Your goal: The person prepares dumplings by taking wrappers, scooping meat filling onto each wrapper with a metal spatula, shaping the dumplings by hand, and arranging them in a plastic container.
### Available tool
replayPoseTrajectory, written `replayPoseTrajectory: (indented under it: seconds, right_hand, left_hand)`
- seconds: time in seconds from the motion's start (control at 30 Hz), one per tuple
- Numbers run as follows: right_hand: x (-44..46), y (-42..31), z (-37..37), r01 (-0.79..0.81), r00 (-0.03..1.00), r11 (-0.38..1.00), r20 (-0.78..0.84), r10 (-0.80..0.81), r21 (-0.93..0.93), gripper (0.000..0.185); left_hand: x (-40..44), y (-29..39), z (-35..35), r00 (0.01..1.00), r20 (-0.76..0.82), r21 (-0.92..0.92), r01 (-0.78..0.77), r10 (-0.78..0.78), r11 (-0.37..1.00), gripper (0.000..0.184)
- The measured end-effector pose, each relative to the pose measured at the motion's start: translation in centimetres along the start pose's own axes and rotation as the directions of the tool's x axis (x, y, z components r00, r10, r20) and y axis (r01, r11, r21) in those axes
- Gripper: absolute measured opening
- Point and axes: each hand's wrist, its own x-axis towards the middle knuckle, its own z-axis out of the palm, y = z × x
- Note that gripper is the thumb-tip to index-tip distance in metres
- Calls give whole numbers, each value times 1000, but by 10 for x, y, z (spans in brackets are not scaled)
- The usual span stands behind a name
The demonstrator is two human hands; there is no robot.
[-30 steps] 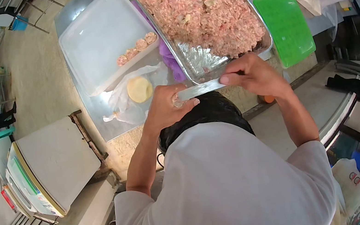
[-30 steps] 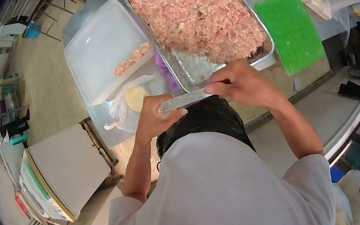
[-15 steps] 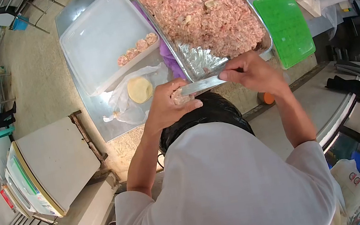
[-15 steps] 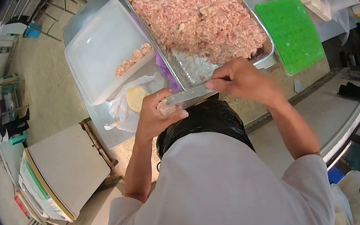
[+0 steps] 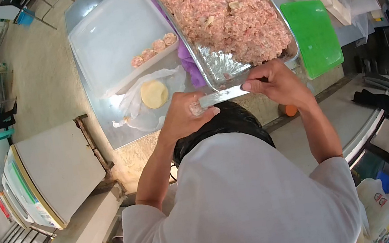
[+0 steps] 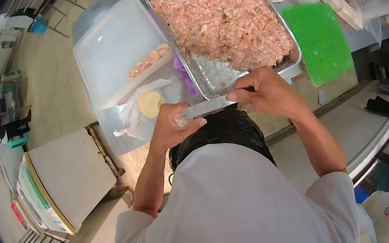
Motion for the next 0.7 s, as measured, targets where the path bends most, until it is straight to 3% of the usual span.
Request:
replayPoseTrajectory:
  seconds: [0.17,0.23,0.33,0.37,0.4,0.5,0.6,0.7]
  right_hand:
    - [6,6,14,16,1000,999,-18,-16,33,26]
    - [6,16,2,-13,999,1000,-38,12,-25,29]
    - [7,17,-1,-16,988,1000,-155,15,-2,33]
    - [7,15,-1,-27,991,1000,-128,26,-10,34]
    - [9,10,2,-38,994,999,-102,36,-18,36]
    - [17,-2,12,-19,999,998,-49,16,-53,39]
    - [27,-8,29,27,999,997,-29,-29,-67,41]
    - [28,8,38,38,999,996,-31,-41,-85,40]
  left_hand:
    - [2,12,-8,995,30,84,89,-92,992,29]
    - [1,4,-11,997,-82,-61,7,-12,998,39]
    - [-7,-7,-16,993,-72,-132,82,-92,988,52]
    - [-7,-11,-19,989,-39,-125,134,-140,983,57]
    - [-6,-14,-20,995,-64,-125,72,-81,990,46]
    - [-6,-8,-22,982,-2,-209,186,-191,960,40]
    - [-1,-13,-23,990,-21,-62,139,-140,988,33]
    - [-6,-18,-31,980,16,-22,198,-198,980,40]
